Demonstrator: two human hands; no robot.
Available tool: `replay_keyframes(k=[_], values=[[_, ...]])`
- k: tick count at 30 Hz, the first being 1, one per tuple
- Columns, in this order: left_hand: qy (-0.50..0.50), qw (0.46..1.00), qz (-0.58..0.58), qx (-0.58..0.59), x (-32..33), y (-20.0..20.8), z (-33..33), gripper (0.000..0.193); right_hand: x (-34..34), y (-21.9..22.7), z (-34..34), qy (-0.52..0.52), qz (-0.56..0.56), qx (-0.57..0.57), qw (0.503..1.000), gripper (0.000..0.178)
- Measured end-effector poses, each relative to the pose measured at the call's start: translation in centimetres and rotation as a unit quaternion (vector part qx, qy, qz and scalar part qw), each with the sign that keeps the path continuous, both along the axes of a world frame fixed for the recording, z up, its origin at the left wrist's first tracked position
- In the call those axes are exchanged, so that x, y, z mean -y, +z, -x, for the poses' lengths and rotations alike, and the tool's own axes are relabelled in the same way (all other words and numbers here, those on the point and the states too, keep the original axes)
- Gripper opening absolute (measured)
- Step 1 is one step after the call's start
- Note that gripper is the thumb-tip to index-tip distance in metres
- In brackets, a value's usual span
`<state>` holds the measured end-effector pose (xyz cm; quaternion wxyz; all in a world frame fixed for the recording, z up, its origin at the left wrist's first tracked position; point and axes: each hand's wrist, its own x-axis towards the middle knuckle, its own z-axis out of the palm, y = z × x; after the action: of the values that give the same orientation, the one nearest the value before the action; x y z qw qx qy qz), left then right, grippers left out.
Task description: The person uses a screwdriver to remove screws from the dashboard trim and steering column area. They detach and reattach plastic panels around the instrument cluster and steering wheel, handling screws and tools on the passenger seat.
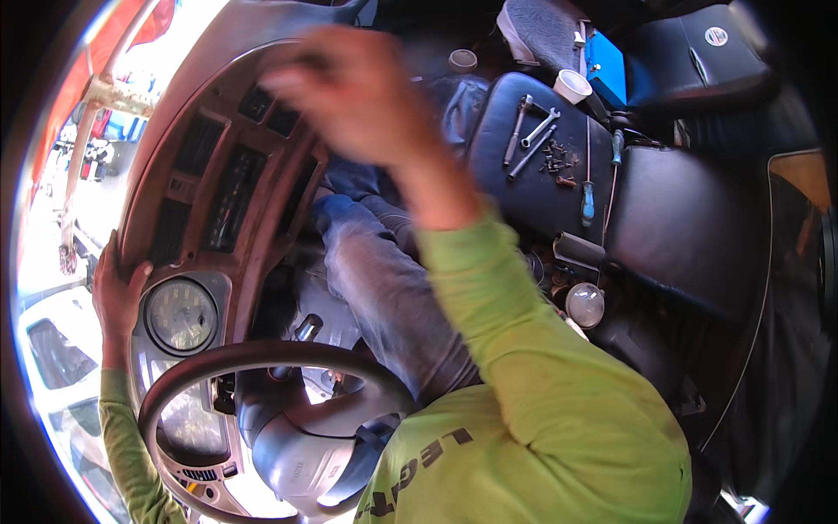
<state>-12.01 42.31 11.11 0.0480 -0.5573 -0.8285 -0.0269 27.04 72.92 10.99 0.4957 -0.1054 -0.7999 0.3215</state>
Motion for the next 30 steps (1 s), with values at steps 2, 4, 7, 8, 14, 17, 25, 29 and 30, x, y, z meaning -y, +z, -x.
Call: replay_keyframes(k=[2,4,7,8,14,17,25,29,30], values=[[-0.006,1.0,-0.006,-0.001,-0.1,-0.2,-0.1,0.083,-4.0,-3.9,-11.3,-0.116,0.203,0.106,0.967,0.023],[0.012,1.0,-0.002,0.01,-0.2,0.3,-0.7,0.082,-8.0,-9.0,-22.8,-0.377,0.201,0.277,0.861,0.027],[0.009,1.0,-0.004,0.016,-0.7,0.1,-0.6,0.082,-11.6,-19.5,-38.8,-0.585,0.15,0.485,0.632,0.029],[0.008,1.0,-0.007,0.022,-0.6,-0.1,-0.3,0.082,-11.4,-21.8,-42.0,-0.596,0.162,0.501,0.607,0.03],[0.005,1.0,-0.017,0.01,0.1,-0.2,-0.1,0.083,-11.4,-25.7,-45.5,-0.552,0.253,0.506,0.612,0.03],[-0.003,1.0,-0.021,0.019,-0.5,-0.7,0.3,0.084,-12.4,-26.2,-46.4,-0.559,0.252,0.507,0.606,0.033],[-0.022,0.999,-0.022,0.003,-0.7,-0.7,0.4,0.087,-13.1,-23.4,-39.7,-0.504,0.295,0.402,0.705,0.027],[-0.016,1.0,-0.015,0.003,0.1,0.0,0.3,0.089,-12.9,-22.3,-34.5,-0.494,0.382,0.438,0.647,0.03],[-0.007,1.0,-0.016,0.006,0.6,-0.9,0.7,0.09,-14.0,-24.0,-35.5,-0.527,0.359,0.442,0.63,0.035]])
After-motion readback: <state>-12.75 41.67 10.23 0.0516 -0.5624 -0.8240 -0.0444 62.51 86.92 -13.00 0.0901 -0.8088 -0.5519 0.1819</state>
